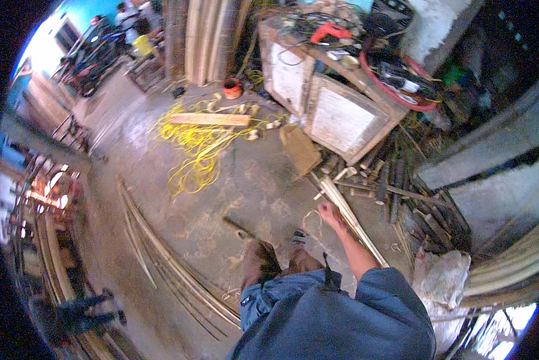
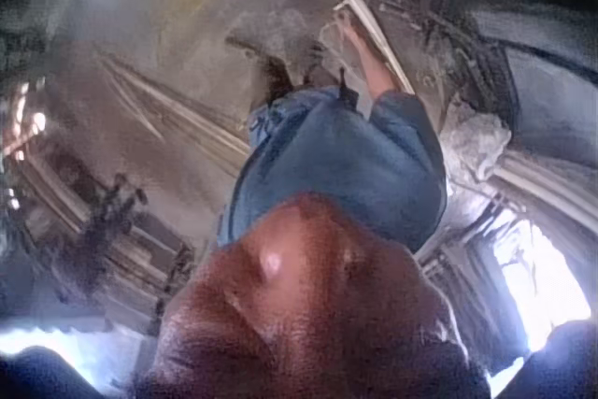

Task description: The person aligns a bundle of long metal rods on the floor, then uses a knife to cut yellow string. They wrap the string around the bundle multiple times and tie it securely to hold the rods together.

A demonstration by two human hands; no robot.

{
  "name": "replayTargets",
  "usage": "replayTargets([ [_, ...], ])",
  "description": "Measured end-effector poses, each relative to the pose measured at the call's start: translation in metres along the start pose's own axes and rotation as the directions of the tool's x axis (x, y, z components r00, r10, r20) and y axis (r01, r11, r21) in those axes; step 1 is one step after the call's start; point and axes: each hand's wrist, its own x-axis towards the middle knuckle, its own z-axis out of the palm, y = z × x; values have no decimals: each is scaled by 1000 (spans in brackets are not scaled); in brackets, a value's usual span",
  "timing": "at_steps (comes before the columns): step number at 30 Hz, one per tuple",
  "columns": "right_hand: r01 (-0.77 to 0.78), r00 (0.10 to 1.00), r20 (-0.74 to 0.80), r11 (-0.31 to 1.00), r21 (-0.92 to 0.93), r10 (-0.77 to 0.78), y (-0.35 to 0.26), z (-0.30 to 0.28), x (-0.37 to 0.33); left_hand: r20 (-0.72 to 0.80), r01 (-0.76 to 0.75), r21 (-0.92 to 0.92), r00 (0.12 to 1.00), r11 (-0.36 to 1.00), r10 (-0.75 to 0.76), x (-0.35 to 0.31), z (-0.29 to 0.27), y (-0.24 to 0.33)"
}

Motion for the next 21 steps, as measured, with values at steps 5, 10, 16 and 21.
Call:
replayTargets([
  [5, 25, 867, -481, 974, -226, -134, -20, -117, 165, -31, -130, -37, 991, 991, 129, 127, -20, 132],
  [10, -6, 809, -574, 975, -222, -126, -61, -222, 292, -13, -204, -3, 979, 979, 204, 244, -40, 232],
  [16, -227, 546, -825, 923, -312, -144, -72, -324, 364, 173, -245, 70, 958, 967, 231, 361, -18, 295],
  [21, -318, 627, -751, 812, -490, -207, -52, -436, 413, 448, -263, 147, 877, 954, 172, 372, 39, 282],
])
